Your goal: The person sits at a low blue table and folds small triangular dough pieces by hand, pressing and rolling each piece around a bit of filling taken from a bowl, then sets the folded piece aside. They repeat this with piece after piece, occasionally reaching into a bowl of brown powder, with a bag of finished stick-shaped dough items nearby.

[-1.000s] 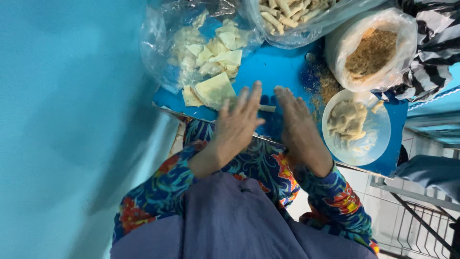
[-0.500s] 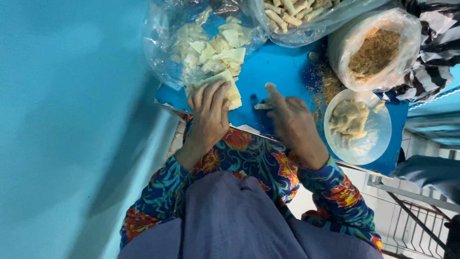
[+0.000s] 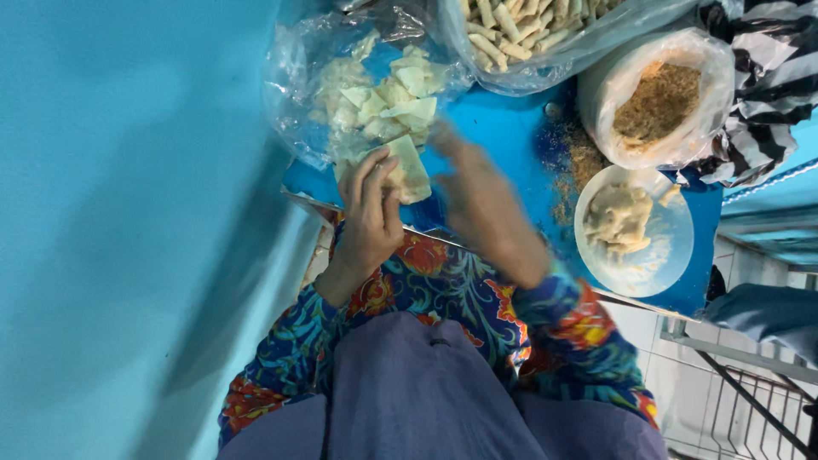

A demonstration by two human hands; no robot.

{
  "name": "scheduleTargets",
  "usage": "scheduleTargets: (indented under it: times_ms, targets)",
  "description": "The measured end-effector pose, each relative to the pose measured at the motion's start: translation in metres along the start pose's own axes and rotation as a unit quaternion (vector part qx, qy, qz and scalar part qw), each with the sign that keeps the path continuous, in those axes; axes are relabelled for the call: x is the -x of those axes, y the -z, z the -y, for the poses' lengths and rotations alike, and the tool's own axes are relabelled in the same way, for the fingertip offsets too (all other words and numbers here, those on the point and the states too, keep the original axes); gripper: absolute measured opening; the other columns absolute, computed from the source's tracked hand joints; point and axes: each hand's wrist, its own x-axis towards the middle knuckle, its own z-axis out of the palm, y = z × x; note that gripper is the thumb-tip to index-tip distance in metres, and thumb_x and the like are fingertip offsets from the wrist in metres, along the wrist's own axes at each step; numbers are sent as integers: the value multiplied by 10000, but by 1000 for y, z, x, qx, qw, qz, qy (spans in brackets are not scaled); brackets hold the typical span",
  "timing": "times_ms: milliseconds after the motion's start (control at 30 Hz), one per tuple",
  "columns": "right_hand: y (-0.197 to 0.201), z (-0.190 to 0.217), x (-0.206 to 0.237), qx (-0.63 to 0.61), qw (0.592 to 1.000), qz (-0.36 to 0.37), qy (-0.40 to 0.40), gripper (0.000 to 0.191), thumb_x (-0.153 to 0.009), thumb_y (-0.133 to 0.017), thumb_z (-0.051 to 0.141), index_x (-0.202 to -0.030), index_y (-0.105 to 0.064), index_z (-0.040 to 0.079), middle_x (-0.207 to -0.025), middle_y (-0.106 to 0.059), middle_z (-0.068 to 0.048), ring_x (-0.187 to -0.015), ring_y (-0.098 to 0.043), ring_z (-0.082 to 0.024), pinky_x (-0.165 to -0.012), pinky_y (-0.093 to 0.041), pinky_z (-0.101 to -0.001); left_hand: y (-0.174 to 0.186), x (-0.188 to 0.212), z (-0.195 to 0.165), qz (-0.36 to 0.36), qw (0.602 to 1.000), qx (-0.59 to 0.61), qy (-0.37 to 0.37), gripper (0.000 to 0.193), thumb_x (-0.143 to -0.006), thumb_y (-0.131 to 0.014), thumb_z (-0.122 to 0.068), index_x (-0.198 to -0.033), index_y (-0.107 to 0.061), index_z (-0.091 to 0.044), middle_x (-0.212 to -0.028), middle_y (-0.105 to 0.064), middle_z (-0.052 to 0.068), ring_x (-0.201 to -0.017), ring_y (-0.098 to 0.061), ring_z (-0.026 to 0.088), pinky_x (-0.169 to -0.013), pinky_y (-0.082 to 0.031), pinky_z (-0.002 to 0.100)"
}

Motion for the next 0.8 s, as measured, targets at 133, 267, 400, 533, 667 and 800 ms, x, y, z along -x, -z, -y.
scheduleTargets:
  times_ms: [133, 267, 400, 533, 667, 800]
  targets:
    - [-43, 13, -4, -50, 997, 47, -34, 632, -969, -720, 69, -1524, -420, 17, -1210, -690, -161, -1106, -662, -361, -890, -561, -436, 0, 0, 4, -17, 992, 124, 33, 332, -1179, -411, -198, -1463, -487, -42, -1535, -415, 160, -1443, -487, 344, -1191, -490, 444]
    - [-49, 10, -12, -13, 998, 33, -49, 629, -930, -749, 115, -1484, -460, 44, -1019, -728, -100, -987, -695, -304, -771, -568, -416, 3, -4, 2, -45, 991, 127, 26, 315, -1144, -512, -149, -1426, -481, -14, -1507, -388, 166, -1432, -479, 355, -1162, -508, 434]
    - [-47, 15, -11, -17, 1000, 3, -23, 611, -934, -718, 106, -1485, -458, 53, -1043, -734, -91, -989, -697, -305, -772, -575, -414, 4, -7, -4, -82, 986, 139, 50, 311, -1104, -544, -39, -1412, -503, -19, -1506, -381, 153, -1416, -505, 338, -1169, -509, 425]
    - [-55, 19, -9, 34, 999, -28, -3, 555, -956, -707, 105, -1460, -479, 73, -1054, -727, -104, -975, -702, -302, -783, -581, -417, 2, -9, -8, -111, 980, 150, 67, 303, -1107, -556, -19, -1406, -514, -47, -1522, -368, 136, -1354, -540, 298, -1104, -543, 372]
    - [-64, 10, -8, -34, 994, -33, -94, 501, -942, -716, 113, -1398, -513, 74, -1010, -737, -108, -933, -706, -316, -737, -564, -419, 2, -11, -9, -88, 979, 158, 91, 346, -1090, -591, -31, -1422, -496, -50, -1527, -352, 146, -1239, -561, 246, -1002, -554, 328]
    - [-65, -9, -5, -226, 956, -55, -179, 464, -1002, -672, 54, -1423, -478, 76, -1050, -708, -106, -983, -732, -231, -832, -610, -363, -1, -17, -8, -51, 983, 124, 124, 352, -1107, -557, -25, -1451, -492, -69, -1513, -381, 153, -1216, -590, 254, -920, -537, 326]
